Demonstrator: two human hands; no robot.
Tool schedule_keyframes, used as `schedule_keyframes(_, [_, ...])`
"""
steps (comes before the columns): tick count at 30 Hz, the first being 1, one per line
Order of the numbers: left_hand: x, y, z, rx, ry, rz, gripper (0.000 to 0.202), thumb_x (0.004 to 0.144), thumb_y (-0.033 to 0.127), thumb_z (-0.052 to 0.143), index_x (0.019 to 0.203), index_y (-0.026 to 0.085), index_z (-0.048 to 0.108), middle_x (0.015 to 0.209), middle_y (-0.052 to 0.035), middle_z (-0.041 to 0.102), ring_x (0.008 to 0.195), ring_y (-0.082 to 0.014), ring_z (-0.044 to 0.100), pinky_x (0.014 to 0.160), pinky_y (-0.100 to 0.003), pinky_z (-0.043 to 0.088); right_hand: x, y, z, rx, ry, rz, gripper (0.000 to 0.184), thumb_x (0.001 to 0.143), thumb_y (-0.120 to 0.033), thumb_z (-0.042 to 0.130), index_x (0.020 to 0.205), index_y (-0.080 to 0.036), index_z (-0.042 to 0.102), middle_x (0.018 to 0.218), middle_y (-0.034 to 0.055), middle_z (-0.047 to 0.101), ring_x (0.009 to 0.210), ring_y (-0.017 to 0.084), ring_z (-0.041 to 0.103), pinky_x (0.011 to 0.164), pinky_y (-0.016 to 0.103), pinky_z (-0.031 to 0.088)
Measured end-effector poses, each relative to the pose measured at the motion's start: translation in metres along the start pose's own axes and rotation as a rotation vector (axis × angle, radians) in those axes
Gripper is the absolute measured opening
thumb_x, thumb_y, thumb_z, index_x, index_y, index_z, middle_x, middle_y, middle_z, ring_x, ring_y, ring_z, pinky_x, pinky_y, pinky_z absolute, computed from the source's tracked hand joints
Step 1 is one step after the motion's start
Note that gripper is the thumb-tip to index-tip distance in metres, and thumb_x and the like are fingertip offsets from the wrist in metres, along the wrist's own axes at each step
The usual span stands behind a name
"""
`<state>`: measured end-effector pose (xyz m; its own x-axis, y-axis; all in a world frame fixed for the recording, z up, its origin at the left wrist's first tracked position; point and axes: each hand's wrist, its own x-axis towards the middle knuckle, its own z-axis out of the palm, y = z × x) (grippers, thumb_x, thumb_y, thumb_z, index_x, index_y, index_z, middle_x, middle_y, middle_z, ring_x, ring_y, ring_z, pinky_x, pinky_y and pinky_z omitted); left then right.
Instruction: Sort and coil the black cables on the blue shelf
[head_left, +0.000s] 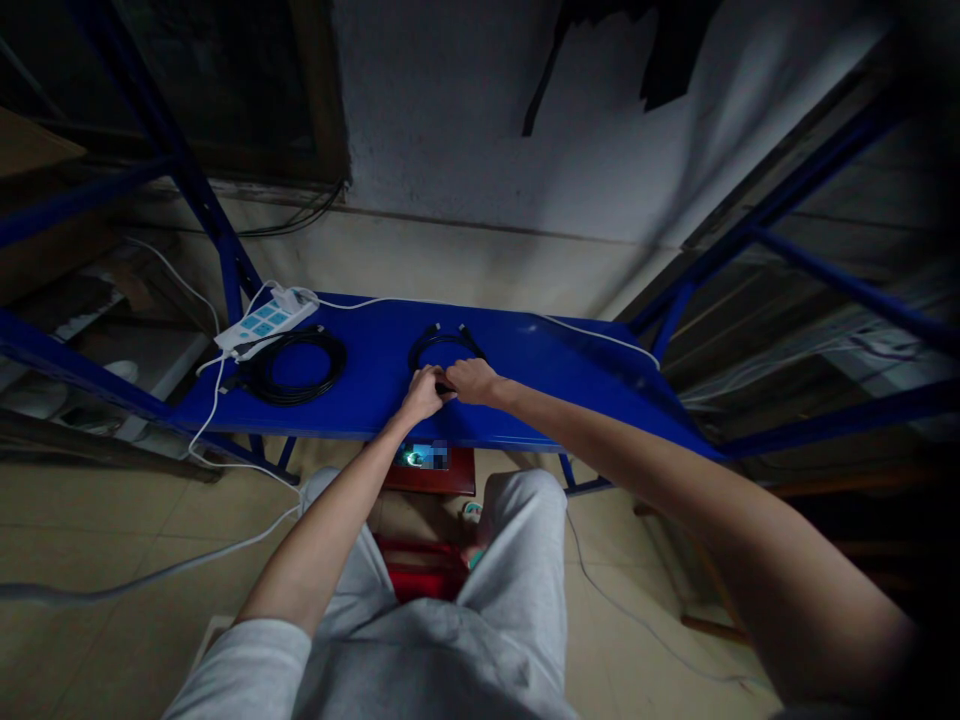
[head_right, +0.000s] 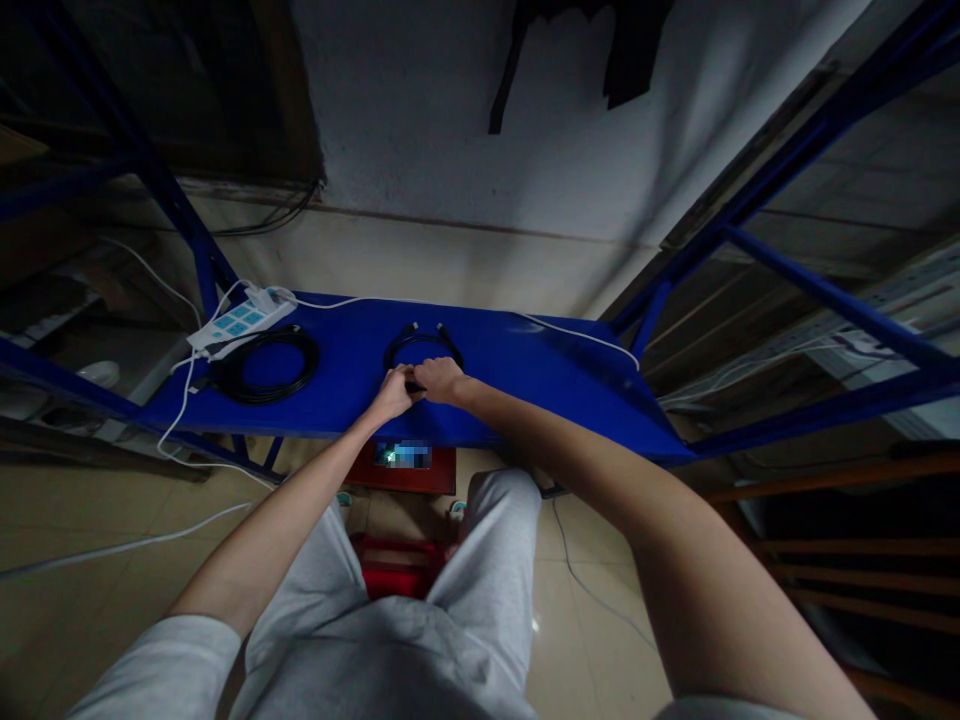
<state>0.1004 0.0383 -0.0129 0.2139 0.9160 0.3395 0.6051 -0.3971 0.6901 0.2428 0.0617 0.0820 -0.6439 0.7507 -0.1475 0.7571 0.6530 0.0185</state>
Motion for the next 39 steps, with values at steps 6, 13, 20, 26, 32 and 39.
schedule_keyframes(6, [0.001,-0.006,0.005,-0.029,0.001,0.005,0.009,0.074,0.018,0.081,0.078,0.021,0.073,0.098,-0.0042,0.071,0.101,-0.0225,0.063,0.095,-0.041,0.047,0.004,0.002,-0.006,0.080,-0.187,0.259,0.045,0.081,-0.036,0.077,0.117,-0.010,0.070,0.104,0.0192,0.074,0.102,0.030,0.072,0.081,0.030,0.056])
schedule_keyframes(13, [0.000,0.003,0.000,-0.005,-0.023,-0.018,0.007,0.077,0.021,0.080,0.080,0.021,0.075,0.098,-0.0033,0.072,0.101,-0.0216,0.063,0.096,-0.039,0.046,-0.007,0.001,-0.009,-0.047,-0.208,0.108,0.032,0.096,-0.020,0.056,0.124,-0.009,0.066,0.118,0.0203,0.071,0.108,0.028,0.070,0.085,0.030,0.055])
schedule_keyframes(20, [0.002,0.007,-0.002,0.030,-0.020,-0.031,0.006,0.076,0.022,0.079,0.079,0.021,0.074,0.099,-0.0026,0.072,0.100,-0.0225,0.062,0.093,-0.036,0.046,-0.017,0.020,-0.006,-0.261,-0.129,-0.333,0.036,0.095,-0.007,0.050,0.127,-0.018,0.062,0.118,0.0136,0.070,0.105,0.022,0.070,0.084,0.028,0.052])
schedule_keyframes(26, [0.002,0.003,-0.001,0.030,-0.019,0.015,0.005,0.078,0.015,0.070,0.076,0.020,0.073,0.092,-0.0031,0.071,0.093,-0.0206,0.063,0.087,-0.033,0.047,-0.021,0.026,-0.001,-0.415,-0.048,-0.589,0.030,0.099,-0.008,0.044,0.123,-0.016,0.060,0.120,0.0140,0.066,0.098,0.019,0.068,0.078,0.030,0.051])
schedule_keyframes(32, [0.002,-0.002,0.001,0.027,-0.016,0.011,0.005,0.075,0.015,0.072,0.078,0.019,0.073,0.097,-0.0038,0.072,0.098,-0.0214,0.063,0.089,-0.035,0.047,-0.018,0.034,0.001,-0.428,-0.012,-0.686,0.028,0.098,-0.006,0.043,0.114,-0.015,0.064,0.106,0.0117,0.070,0.093,0.018,0.067,0.074,0.029,0.050])
schedule_keyframes(39, [0.001,0.001,-0.001,0.023,-0.004,0.028,0.003,0.077,0.017,0.073,0.077,0.020,0.073,0.095,-0.0034,0.072,0.096,-0.0207,0.062,0.089,-0.035,0.047,-0.015,0.035,-0.003,-0.427,-0.028,-0.717,0.025,0.098,-0.006,0.044,0.106,-0.015,0.067,0.100,0.0095,0.070,0.090,0.017,0.067,0.074,0.028,0.049])
